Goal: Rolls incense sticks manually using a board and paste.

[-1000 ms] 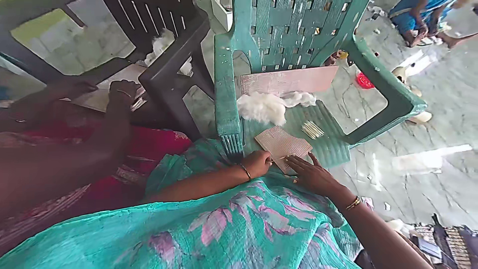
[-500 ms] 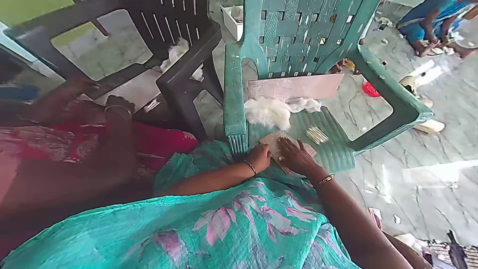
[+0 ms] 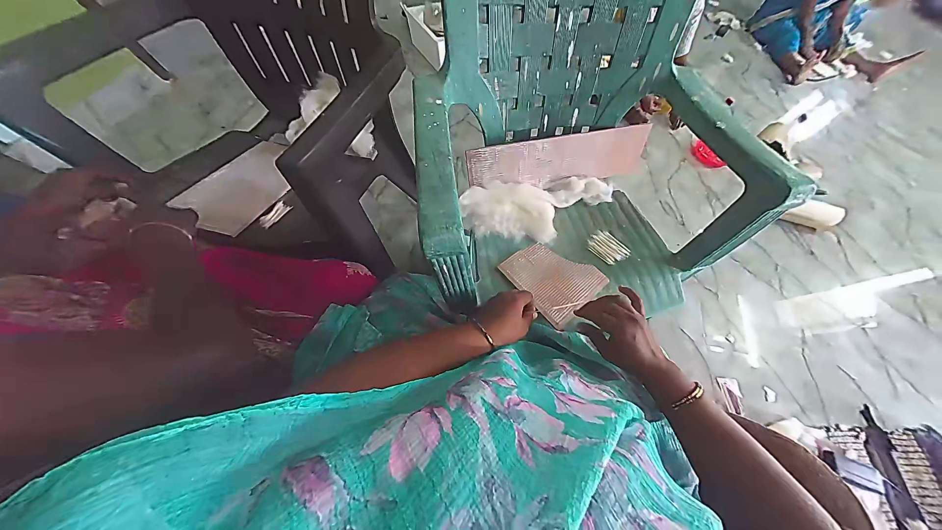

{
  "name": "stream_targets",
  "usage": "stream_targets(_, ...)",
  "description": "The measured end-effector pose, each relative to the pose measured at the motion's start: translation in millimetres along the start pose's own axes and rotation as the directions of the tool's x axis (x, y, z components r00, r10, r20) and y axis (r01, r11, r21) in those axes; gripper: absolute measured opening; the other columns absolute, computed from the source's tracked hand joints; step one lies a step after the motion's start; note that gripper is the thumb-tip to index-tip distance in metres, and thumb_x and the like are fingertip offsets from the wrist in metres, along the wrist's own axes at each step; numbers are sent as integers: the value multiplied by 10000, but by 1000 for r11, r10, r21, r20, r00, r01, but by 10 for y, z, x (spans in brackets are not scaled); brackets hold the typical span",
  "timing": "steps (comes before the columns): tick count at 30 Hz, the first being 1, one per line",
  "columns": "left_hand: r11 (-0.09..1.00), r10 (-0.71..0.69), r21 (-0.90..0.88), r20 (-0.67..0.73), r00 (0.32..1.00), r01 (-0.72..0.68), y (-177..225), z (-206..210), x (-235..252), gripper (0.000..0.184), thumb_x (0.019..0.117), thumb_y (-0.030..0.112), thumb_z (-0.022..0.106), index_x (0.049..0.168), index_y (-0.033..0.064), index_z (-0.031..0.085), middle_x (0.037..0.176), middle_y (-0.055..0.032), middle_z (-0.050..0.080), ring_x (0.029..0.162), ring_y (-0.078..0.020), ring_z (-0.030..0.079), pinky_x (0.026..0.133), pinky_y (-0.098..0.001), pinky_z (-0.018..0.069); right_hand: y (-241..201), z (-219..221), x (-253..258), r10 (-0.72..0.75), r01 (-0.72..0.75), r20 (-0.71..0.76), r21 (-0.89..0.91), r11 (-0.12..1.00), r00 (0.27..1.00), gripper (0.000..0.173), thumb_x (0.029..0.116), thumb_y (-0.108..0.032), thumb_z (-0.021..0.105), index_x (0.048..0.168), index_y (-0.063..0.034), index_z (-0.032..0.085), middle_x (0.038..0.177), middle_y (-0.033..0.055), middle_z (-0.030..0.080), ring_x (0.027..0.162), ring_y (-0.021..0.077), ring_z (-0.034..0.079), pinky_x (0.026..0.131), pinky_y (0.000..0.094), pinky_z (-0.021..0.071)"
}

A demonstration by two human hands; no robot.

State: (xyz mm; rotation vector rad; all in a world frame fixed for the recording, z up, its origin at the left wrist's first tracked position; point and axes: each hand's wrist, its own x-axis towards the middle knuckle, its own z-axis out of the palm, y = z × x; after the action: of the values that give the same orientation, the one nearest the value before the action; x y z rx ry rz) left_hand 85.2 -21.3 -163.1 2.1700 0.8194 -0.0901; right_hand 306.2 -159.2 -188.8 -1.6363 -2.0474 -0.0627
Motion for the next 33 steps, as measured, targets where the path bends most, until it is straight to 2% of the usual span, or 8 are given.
stream_targets(5, 997, 81, -9, -41, 996, -81, 45, 24, -69, 282, 1072, 182, 523, 1133, -50, 670, 1141, -214, 673, 1102, -323, 653, 1001, -492, 499, -70, 55, 58, 141, -142, -15, -72, 987, 990, 216, 981, -197, 645, 1127, -102, 773, 1088, 112, 755, 1117, 349, 688, 1045, 667, 418)
stream_targets(10, 988, 155, -3, -46, 987, -155, 67, 40, -89, 271, 1064, 160, 529, 1130, -57, 677, 1133, -219, 683, 1110, -325, 655, 1014, -480, 496, -76, 96, 32, 97, -103, -70, -85, 991, 993, 159, 950, -79, 628, 901, -106, 777, 896, 74, 761, 992, 300, 722, 996, 629, 451)
stream_targets(16, 991, 136, -10, -92, 986, -137, 54, -8, -50, 255, 1060, 139, 532, 1132, -58, 678, 1145, -219, 677, 1107, -330, 660, 1005, -492, 506, 75, -132, -43, 168, -184, -161, -94, 978, 973, 189, 944, -64, 617, 877, -87, 791, 882, 97, 763, 979, 337, 712, 981, 633, 435)
stream_targets(21, 996, 55, -68, -136, 989, -65, -34, -58, -19, 273, 1065, 153, 521, 1154, -58, 671, 1164, -222, 674, 1125, -320, 653, 1027, -470, 492, 297, -235, 269, 486, -499, -138, -87, 862, 863, 206, 1004, -149, 617, 1042, -30, 781, 1068, 204, 741, 1139, 433, 641, 1043, 666, 386)
stream_targets(24, 995, 37, -87, -105, 994, -46, -62, -64, 2, 288, 1072, 169, 511, 1167, -55, 666, 1166, -219, 669, 1104, -314, 652, 1015, -456, 496, 417, -77, 595, 629, -633, -84, -168, 755, 773, 242, 1024, -194, 588, 1101, -53, 769, 1164, 205, 713, 1221, 429, 590, 1079, 659, 355)
stream_targets(27, 993, 44, -108, -73, 996, -52, -79, -71, 5, 296, 1075, 178, 509, 1176, -58, 657, 1182, -224, 665, 1120, -312, 646, 1024, -449, 491, 572, 134, 812, 732, -710, -17, -255, 656, 682, 264, 1024, -246, 577, 1106, -84, 769, 1193, 205, 694, 1234, 431, 571, 1073, 667, 351)
stream_targets(29, 991, 45, -121, -69, 997, -53, -96, -87, 6, 296, 1076, 180, 509, 1173, -59, 656, 1176, -223, 663, 1116, -311, 643, 1019, -447, 489, 655, 195, 869, 773, -753, 23, -208, 624, 634, 283, 1025, -285, 597, 1139, -88, 766, 1201, 211, 687, 1239, 434, 558, 1057, 678, 350)
stream_targets(33, 985, 74, -150, -113, 991, -90, -192, -96, 32, 301, 1072, 176, 518, 1159, -75, 660, 1157, -227, 671, 1107, -306, 647, 1017, -432, 489, 685, 91, 804, 774, -773, -41, -99, 626, 632, 288, 1050, -231, 551, 1177, -67, 750, 1226, 227, 685, 1265, 453, 553, 1067, 683, 347)
